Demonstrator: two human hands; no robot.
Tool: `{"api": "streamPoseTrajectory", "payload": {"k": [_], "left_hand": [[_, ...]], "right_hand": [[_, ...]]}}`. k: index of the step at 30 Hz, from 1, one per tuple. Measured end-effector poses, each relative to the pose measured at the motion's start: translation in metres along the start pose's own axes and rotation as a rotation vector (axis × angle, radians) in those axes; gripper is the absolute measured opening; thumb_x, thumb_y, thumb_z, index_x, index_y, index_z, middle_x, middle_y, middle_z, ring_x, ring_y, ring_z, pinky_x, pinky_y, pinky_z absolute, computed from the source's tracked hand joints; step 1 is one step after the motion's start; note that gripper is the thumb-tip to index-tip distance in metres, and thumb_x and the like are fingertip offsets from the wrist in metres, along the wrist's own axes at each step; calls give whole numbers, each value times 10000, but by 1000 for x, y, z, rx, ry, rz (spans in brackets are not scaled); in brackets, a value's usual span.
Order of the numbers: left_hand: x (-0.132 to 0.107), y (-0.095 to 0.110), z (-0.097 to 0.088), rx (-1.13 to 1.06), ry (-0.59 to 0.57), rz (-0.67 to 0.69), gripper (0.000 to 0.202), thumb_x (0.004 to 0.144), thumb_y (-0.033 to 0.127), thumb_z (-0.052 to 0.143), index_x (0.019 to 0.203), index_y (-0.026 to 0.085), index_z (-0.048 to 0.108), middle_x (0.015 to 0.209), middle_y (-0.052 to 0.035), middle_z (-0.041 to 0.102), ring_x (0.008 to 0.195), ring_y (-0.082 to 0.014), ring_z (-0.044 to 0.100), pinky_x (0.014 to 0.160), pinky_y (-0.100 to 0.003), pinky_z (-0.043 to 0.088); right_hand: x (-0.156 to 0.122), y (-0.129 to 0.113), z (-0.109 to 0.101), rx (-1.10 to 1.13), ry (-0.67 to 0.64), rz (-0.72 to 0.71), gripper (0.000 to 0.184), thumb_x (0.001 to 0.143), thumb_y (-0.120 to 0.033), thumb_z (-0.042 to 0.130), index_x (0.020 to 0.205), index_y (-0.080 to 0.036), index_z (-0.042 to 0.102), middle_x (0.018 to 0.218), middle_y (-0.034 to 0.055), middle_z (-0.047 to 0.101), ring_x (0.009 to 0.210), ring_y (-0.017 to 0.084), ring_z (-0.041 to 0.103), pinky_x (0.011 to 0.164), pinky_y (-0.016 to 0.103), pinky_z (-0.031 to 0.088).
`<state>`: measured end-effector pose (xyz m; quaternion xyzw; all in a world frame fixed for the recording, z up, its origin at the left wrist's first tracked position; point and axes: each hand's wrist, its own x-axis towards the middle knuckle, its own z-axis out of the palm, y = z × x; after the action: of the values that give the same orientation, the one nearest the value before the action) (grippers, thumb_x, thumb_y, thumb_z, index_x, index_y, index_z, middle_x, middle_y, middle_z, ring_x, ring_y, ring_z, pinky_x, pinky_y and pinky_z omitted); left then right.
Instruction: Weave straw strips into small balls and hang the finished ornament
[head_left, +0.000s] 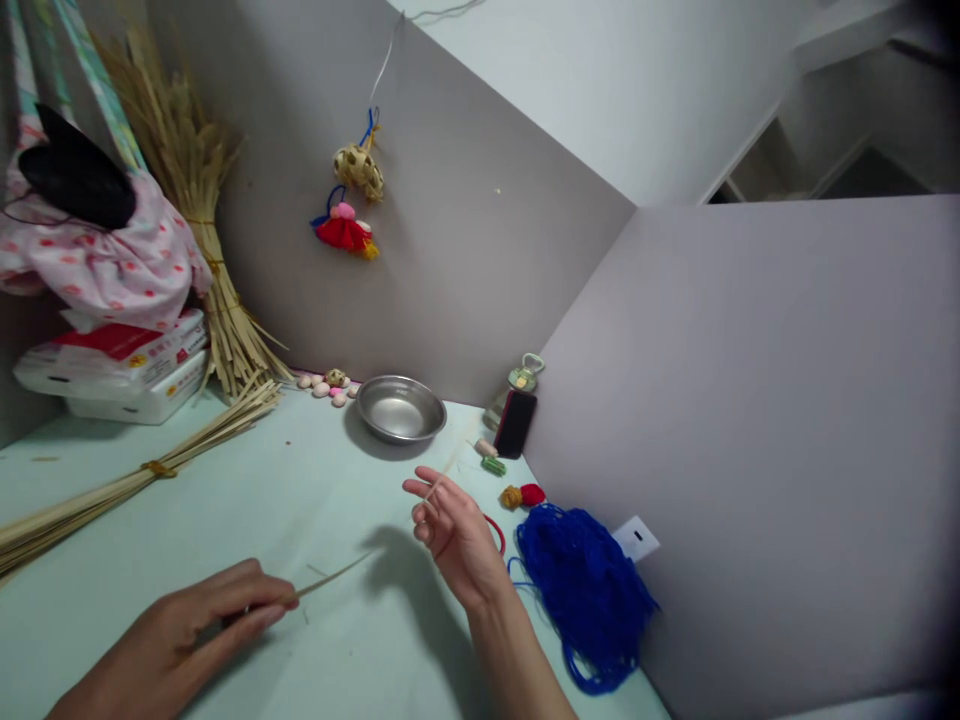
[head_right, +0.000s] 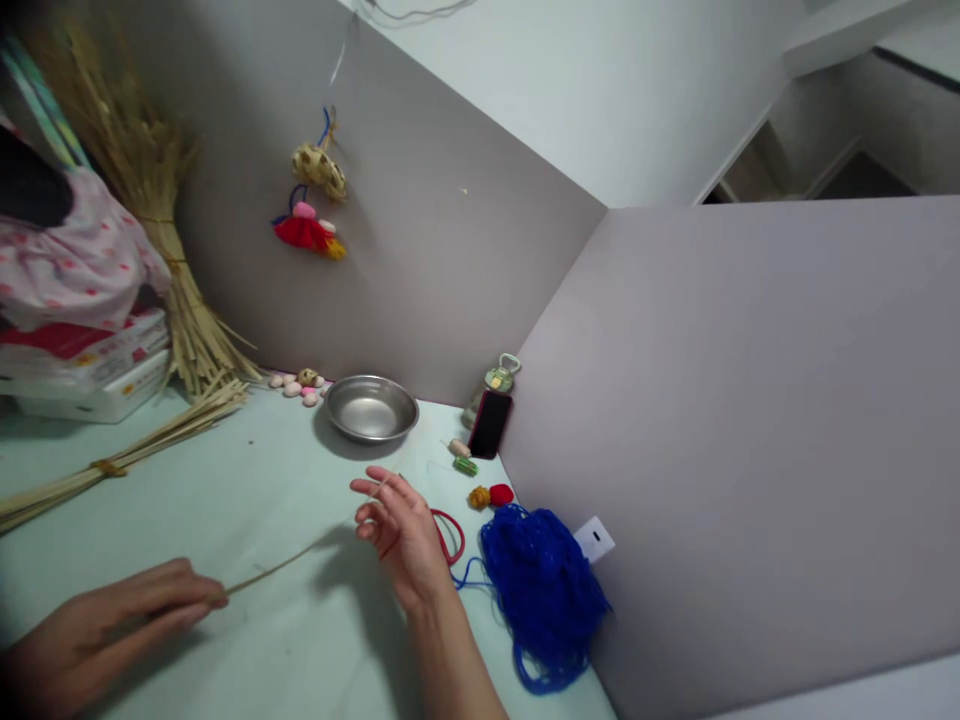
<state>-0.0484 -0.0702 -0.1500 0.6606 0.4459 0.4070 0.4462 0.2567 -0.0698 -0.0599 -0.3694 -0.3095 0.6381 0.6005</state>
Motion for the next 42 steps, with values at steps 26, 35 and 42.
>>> {"api": "streamPoseTrajectory", "payload": {"k": [26, 35, 42], "left_hand": [[10, 4, -32, -214, 30, -221, 390, 708, 705, 929, 814, 330, 932, 736, -69, 798, 676, -246, 717, 660, -253, 626], [-2, 41, -13, -739, 105, -482, 438, 602, 462, 1109, 942, 294, 890, 894, -17, 792, 885, -226, 776, 865, -285, 707], [0, 71, -8, -772, 179, -528, 617, 477, 456, 1140, 1011, 233, 924, 838, -29, 752, 812, -193, 716, 704, -200, 659]], "right_hand": [[3, 3, -4, -67, -4, -43, 562, 732, -617, 1037, 884, -194, 699, 578, -76, 537, 541, 96, 505, 534, 200, 405], [-15, 42, 13, -161, -386, 258, 530, 814, -630, 961, 818, -168, 702, 487, -68, 540, 431, 88, 454, 486, 226, 361], [-24, 61, 22, -184, -492, 413, 550, 777, -622, 980, 831, -133, 734, 546, -3, 662, 428, 97, 551, 464, 216, 386]]}}
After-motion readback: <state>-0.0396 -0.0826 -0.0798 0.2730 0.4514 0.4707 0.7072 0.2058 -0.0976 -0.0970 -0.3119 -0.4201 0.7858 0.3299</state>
